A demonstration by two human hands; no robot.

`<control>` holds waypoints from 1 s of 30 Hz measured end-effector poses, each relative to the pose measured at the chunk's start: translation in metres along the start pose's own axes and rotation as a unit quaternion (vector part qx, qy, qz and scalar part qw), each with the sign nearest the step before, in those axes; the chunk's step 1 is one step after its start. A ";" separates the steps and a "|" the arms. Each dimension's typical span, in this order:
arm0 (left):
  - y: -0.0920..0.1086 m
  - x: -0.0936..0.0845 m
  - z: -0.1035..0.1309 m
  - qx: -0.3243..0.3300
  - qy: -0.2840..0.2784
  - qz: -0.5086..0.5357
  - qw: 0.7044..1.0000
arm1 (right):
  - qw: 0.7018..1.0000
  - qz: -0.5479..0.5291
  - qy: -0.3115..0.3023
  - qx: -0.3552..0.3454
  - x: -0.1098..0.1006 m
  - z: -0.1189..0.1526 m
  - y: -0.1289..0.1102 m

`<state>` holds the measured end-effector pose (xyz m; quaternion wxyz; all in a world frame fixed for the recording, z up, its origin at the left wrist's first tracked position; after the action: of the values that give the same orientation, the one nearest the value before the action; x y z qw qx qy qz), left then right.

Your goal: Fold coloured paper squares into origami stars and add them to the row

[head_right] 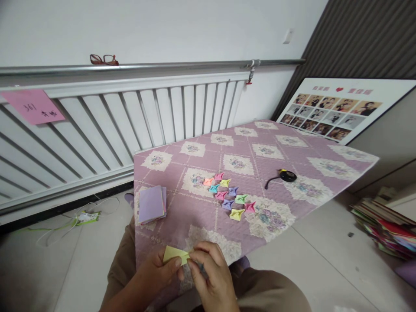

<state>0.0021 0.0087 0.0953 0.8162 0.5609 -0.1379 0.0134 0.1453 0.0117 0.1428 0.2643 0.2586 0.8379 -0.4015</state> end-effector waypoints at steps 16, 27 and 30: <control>-0.002 0.006 0.002 -0.020 -0.027 0.058 0.998 | 0.997 -0.038 -0.065 -0.022 -0.002 -0.005 -0.008; -0.006 0.000 0.004 0.032 -0.036 0.009 0.999 | 0.983 -0.095 -0.156 0.012 -0.002 -0.015 -0.007; -0.010 0.004 0.004 0.030 -0.058 0.044 0.997 | 0.981 -0.117 -0.147 0.048 0.000 -0.013 -0.002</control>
<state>0.0065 0.0006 0.0881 0.7884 0.5782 -0.2089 0.0214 0.1406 0.0208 0.1508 0.3232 0.1090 0.7942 -0.5028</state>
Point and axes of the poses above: each hand's wrist, its own z-axis away from the middle knuckle, its own x-axis out of the palm, y = z × x, the point moved 7 cm from there along -z, towards the middle knuckle, and after that the axes turned 13 degrees about z, right-handed, at the moved point
